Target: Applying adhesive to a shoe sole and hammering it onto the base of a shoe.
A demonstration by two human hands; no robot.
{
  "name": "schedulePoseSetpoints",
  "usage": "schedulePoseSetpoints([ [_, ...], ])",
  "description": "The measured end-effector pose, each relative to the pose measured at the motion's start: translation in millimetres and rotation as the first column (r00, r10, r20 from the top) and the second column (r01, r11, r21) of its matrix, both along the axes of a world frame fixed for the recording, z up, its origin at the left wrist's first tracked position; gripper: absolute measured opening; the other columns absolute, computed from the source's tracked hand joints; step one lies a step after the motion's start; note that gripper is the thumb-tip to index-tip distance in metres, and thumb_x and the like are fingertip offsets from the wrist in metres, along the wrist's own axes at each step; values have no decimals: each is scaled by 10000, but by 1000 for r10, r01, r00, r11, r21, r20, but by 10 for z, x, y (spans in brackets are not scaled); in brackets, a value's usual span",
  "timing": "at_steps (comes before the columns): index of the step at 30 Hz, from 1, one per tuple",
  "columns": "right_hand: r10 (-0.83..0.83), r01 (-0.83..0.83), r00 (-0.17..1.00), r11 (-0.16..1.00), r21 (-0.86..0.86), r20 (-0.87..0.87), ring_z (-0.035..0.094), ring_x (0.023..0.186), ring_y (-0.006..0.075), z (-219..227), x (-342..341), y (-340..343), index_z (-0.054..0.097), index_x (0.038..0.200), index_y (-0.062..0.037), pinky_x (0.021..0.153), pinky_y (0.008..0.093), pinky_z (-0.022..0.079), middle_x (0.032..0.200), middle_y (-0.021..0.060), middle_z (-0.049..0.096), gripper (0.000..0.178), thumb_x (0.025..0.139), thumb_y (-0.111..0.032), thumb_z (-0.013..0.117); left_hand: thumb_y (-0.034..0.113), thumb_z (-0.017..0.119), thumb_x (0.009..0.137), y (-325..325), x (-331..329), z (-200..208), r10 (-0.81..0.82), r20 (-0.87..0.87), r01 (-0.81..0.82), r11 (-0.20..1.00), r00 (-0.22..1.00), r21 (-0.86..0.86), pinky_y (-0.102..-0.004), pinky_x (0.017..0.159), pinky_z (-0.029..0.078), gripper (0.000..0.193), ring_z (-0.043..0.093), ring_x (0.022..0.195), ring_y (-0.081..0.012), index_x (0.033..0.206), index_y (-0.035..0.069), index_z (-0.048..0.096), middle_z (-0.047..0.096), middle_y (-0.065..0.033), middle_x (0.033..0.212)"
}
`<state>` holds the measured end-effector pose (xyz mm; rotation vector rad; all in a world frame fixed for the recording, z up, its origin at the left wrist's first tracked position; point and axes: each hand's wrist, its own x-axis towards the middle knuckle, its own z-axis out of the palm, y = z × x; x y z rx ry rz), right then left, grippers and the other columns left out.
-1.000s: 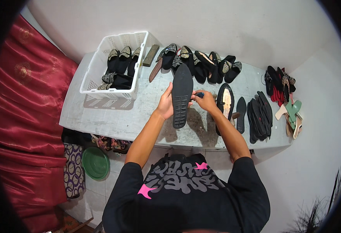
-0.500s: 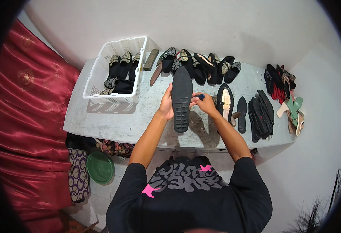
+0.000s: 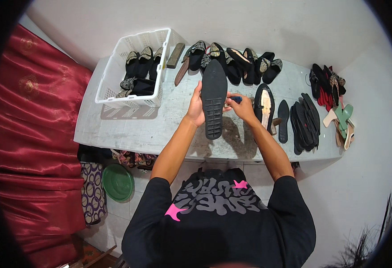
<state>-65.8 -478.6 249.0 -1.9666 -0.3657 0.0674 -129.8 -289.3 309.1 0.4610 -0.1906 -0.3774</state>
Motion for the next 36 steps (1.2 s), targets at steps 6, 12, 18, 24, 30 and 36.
schedulePoseSetpoints([
  [6,21,-15,999,991,-135,46,679,768,250,-24,-22,-28,694,933,-17,695,341,507,796,163,685,243,764,-169,608,651,256,926,-5,-23,-47,12,-28,-13,1000,1000,-27,-518,916,481,791,572,1050,-327,1304,-19,442,535,-220,1209],
  [12,15,0,997,984,-179,80,683,711,242,18,-71,-45,691,927,-1,673,328,515,762,157,687,245,767,-169,614,648,261,926,-31,-28,-91,19,-32,-19,1000,999,0,-519,918,480,792,571,1071,-330,1311,-23,435,530,-231,1223],
  [18,36,-26,998,981,-193,48,681,783,309,12,-106,-79,694,943,-20,725,366,517,829,193,685,239,769,-168,625,646,260,928,-60,-13,-110,20,-24,-20,1000,1000,12,-506,910,486,794,567,1089,-317,1326,-23,420,526,-233,1236],
  [24,-48,51,998,989,136,-27,664,712,150,47,-54,-64,662,988,30,647,269,521,785,94,675,196,836,-84,611,630,259,937,-54,-27,-161,29,-32,-29,1000,999,7,-475,871,507,770,575,1053,-298,1347,-5,409,516,-225,1258],
  [30,-196,203,977,729,653,-84,670,717,182,627,27,-218,593,993,42,665,278,546,844,126,659,156,882,-66,608,621,223,949,-46,-50,-156,-5,-6,5,1000,1000,1,-457,829,527,749,577,1018,-280,1398,36,355,482,-208,1310],
  [36,-79,59,997,507,860,-21,667,718,224,1307,-183,-255,550,1011,40,660,305,554,919,184,647,168,887,-65,589,678,181,921,-126,-126,-98,-50,15,49,998,999,40,-461,822,537,802,584,1021,-261,1409,63,343,491,-202,1307],
])
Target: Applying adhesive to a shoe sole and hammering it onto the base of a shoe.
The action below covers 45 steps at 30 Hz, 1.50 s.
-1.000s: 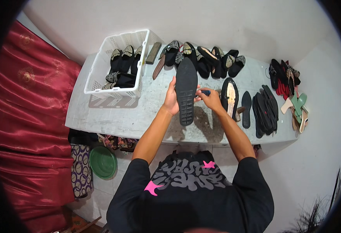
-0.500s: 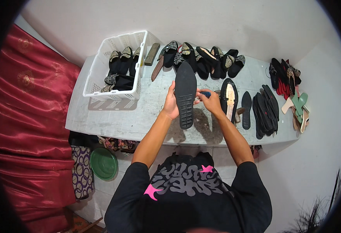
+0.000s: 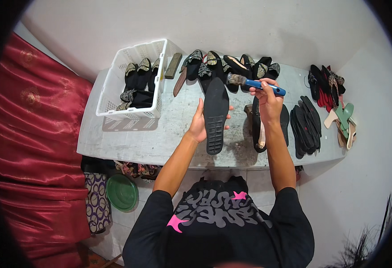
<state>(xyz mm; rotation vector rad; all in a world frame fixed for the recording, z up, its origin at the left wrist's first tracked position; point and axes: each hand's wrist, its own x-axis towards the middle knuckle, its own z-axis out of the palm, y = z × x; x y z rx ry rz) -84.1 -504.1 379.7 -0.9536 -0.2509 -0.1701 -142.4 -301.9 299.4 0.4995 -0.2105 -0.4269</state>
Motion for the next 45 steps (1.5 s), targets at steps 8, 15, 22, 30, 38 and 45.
schedulePoseSetpoints([
  [8,0,1,1000,999,-32,14,661,699,226,-117,-150,85,539,966,41,639,327,557,874,169,631,122,895,-56,559,720,142,890,-192,-61,187,-60,48,51,984,997,172,-512,889,502,874,582,1054,-341,1410,42,327,476,-221,1302],
  [15,121,-112,991,984,-139,59,651,721,227,-108,-300,-25,536,949,44,652,337,552,854,182,629,97,898,-39,532,743,126,872,-180,-61,201,-81,91,65,984,993,164,-475,858,524,906,603,1012,-348,1405,39,328,499,-218,1277],
  [22,-12,10,998,1000,24,65,663,717,250,-29,-118,-154,543,959,30,653,336,553,863,178,634,106,902,-60,536,695,157,910,-257,-55,215,-78,95,56,975,992,213,-425,784,555,821,621,957,-286,1392,60,352,531,-185,1253],
  [30,124,-116,991,984,-132,56,658,719,226,-96,-337,-71,563,930,42,655,338,561,857,165,641,104,899,-57,555,691,158,913,-301,-4,267,-101,75,89,985,992,149,-411,775,555,808,622,947,-261,1382,73,381,544,-163,1241],
  [38,-128,135,985,989,-54,115,667,740,224,131,-100,-312,593,962,61,716,335,568,866,183,653,162,896,-85,582,689,151,913,-494,39,376,-99,112,75,976,989,203,-426,787,559,813,627,955,-264,1382,63,375,537,-180,1250],
  [45,55,-33,995,970,-240,88,662,718,209,10,-240,-544,601,935,61,693,328,564,817,159,658,151,892,-82,583,680,136,917,-653,107,384,-116,79,98,973,990,208,-394,792,562,827,625,953,-256,1363,36,400,541,-160,1246],
])
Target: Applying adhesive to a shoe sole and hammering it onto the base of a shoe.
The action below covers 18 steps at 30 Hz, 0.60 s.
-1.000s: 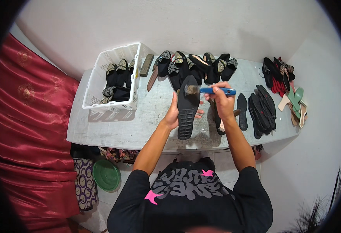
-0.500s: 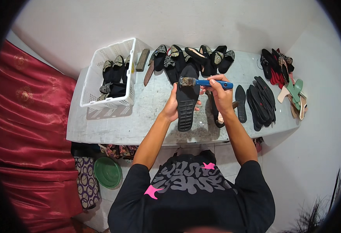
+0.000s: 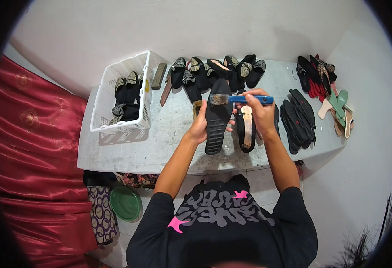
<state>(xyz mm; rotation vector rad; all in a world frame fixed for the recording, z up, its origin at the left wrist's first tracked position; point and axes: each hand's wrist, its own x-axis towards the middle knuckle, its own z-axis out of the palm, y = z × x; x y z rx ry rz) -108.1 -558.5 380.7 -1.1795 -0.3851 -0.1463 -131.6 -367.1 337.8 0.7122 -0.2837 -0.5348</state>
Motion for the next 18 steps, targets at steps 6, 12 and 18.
schedulePoseSetpoints([
  [6,-159,154,987,955,252,2,661,730,226,135,313,-192,566,966,58,711,326,558,894,189,645,148,905,-77,560,675,137,918,-270,123,168,-30,45,29,999,999,19,-391,802,560,826,621,964,-254,1384,33,366,526,-165,1267],
  [12,66,-70,997,992,102,49,660,708,217,132,207,-408,582,912,37,628,343,574,831,175,648,119,900,-76,546,723,145,882,-446,244,318,-29,7,28,999,1000,29,-377,787,562,902,630,943,-248,1343,-7,406,553,-169,1217],
  [18,-171,132,981,931,339,87,662,709,259,383,546,-763,548,949,61,671,340,562,863,200,637,124,908,-53,523,718,128,884,-730,333,510,-85,49,84,996,995,21,-383,774,565,895,625,911,-246,1355,4,389,536,-184,1226],
])
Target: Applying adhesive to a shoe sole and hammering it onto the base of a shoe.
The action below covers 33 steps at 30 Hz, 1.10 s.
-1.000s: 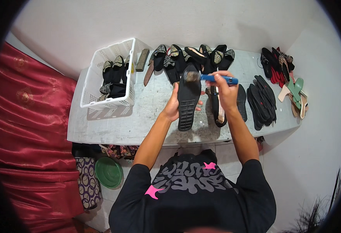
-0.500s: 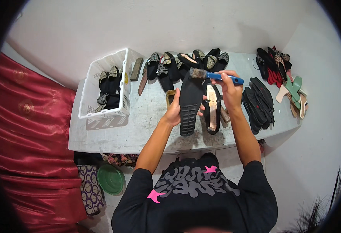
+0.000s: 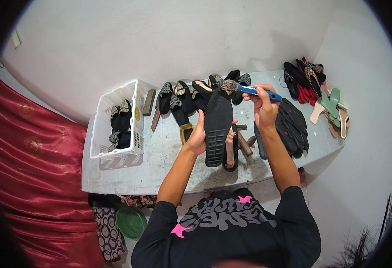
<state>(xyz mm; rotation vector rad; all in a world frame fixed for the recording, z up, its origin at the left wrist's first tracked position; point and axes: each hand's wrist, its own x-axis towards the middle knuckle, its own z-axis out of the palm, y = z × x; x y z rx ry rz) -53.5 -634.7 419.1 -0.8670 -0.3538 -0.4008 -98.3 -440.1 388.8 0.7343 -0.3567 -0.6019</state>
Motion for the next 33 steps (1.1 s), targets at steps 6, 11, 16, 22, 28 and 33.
schedulePoseSetpoints([
  [6,199,-197,980,960,-196,-14,656,699,228,-71,-129,-58,546,925,60,624,328,563,855,192,641,115,906,-49,520,668,142,926,-139,168,-1,-50,-63,46,997,997,-66,-409,761,568,822,619,923,-268,1389,21,349,501,-200,1295],
  [11,-10,10,999,1000,-18,32,664,708,229,68,101,-313,552,935,73,633,321,567,871,204,643,136,912,-57,522,579,157,965,-276,213,17,-86,-17,86,995,996,-41,-421,739,573,719,627,915,-284,1405,39,336,509,-215,1281],
  [16,168,-158,986,948,-275,10,660,716,245,42,2,-357,565,944,58,654,338,561,869,202,635,133,909,-68,538,580,152,970,-356,305,1,-86,-32,84,994,996,-69,-414,746,574,712,629,920,-283,1418,53,323,501,-221,1290],
  [22,1,0,1000,990,-138,11,659,700,234,141,248,-678,563,946,68,648,330,558,866,192,640,137,910,-60,533,617,145,953,-483,312,11,-73,-52,70,996,996,-49,-433,725,585,753,627,916,-310,1435,52,269,469,-250,1294],
  [28,180,-179,983,947,-266,-20,658,721,249,36,156,-655,558,960,50,665,325,554,872,189,633,118,913,-52,520,626,120,945,-511,389,-27,-85,-25,83,995,996,-50,-433,750,579,774,632,923,-305,1427,44,290,468,-245,1312],
  [33,56,-61,998,985,-159,-35,656,739,244,96,381,-804,554,966,44,702,326,547,889,179,624,127,921,-68,513,650,142,931,-592,370,-41,-53,-47,51,998,998,-35,-462,776,570,797,631,937,-330,1435,45,269,453,-257,1317],
])
